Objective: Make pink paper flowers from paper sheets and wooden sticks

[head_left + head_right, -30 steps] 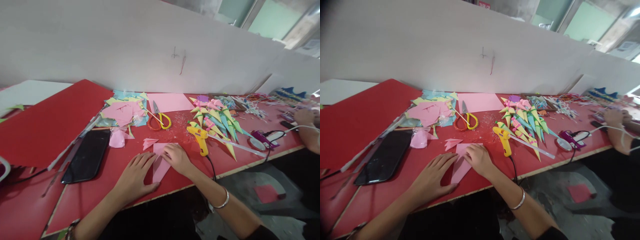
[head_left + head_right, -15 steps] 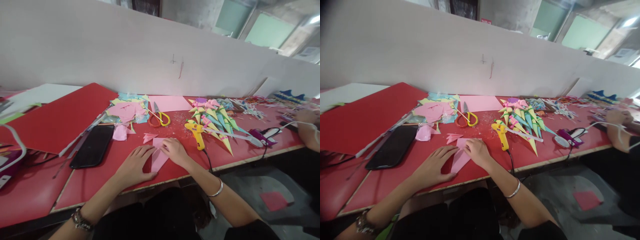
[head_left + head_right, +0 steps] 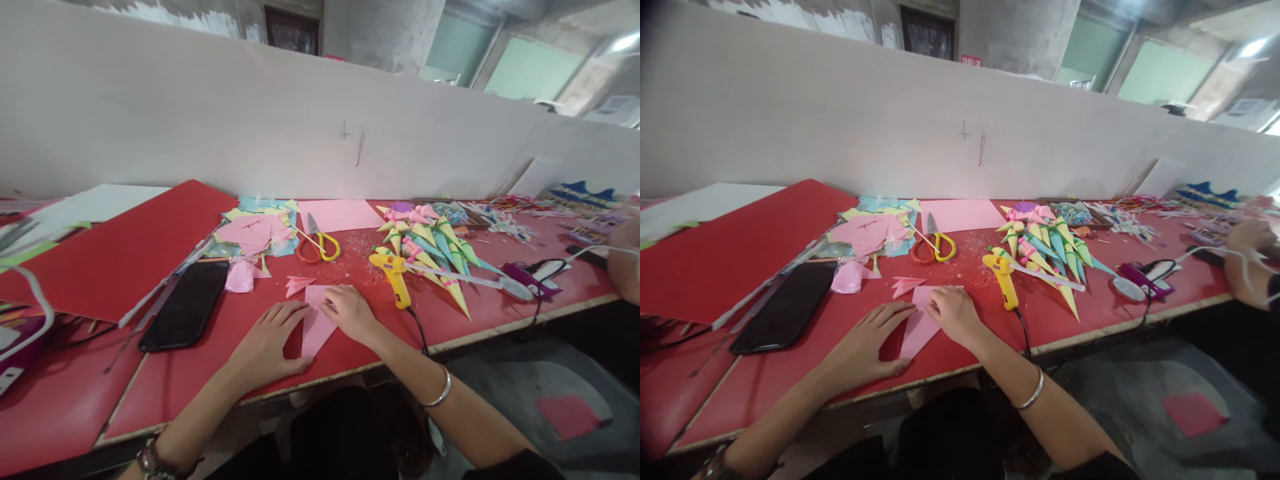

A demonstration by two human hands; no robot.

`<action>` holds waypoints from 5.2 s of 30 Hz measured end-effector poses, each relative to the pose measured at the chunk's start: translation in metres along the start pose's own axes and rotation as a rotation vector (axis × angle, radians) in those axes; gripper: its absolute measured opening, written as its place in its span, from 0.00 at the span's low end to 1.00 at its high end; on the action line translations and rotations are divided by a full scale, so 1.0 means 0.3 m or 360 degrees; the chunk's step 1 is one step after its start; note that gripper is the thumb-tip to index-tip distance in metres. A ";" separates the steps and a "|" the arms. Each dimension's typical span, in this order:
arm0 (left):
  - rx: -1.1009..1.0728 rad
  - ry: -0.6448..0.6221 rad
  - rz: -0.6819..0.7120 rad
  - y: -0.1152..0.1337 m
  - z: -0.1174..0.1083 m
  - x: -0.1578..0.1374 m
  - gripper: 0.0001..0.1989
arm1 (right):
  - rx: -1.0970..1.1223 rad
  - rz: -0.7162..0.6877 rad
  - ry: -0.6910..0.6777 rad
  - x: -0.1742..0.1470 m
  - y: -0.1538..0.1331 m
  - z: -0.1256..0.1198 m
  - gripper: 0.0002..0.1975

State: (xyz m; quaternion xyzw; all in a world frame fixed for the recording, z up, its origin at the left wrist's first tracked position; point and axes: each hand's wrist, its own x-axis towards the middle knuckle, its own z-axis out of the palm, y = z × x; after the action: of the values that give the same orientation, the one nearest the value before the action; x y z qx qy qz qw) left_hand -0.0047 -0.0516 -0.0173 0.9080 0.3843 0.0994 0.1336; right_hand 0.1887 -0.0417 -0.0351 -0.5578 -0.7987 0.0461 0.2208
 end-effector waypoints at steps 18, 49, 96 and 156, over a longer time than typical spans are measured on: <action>-0.0019 0.0024 0.0158 -0.011 0.010 -0.011 0.30 | -0.0042 0.0009 -0.0086 -0.003 -0.008 -0.010 0.06; 0.0119 -0.0160 0.0537 -0.038 0.030 -0.034 0.23 | -0.0041 0.0088 -0.0145 -0.003 -0.017 -0.015 0.06; 0.0108 -0.0287 0.0164 -0.037 -0.006 -0.036 0.34 | -0.0029 -0.0449 -0.0521 -0.212 -0.106 -0.125 0.17; 0.0522 -0.0114 0.0033 0.138 0.088 -0.037 0.31 | 0.0418 0.0036 -0.0044 -0.187 -0.078 -0.155 0.16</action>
State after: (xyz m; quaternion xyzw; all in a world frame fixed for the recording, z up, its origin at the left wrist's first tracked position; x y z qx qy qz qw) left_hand 0.0231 -0.0918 -0.0300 0.9245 0.3811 0.0042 -0.0037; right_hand 0.2029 -0.1096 -0.0029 -0.5324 -0.7825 0.1603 0.2803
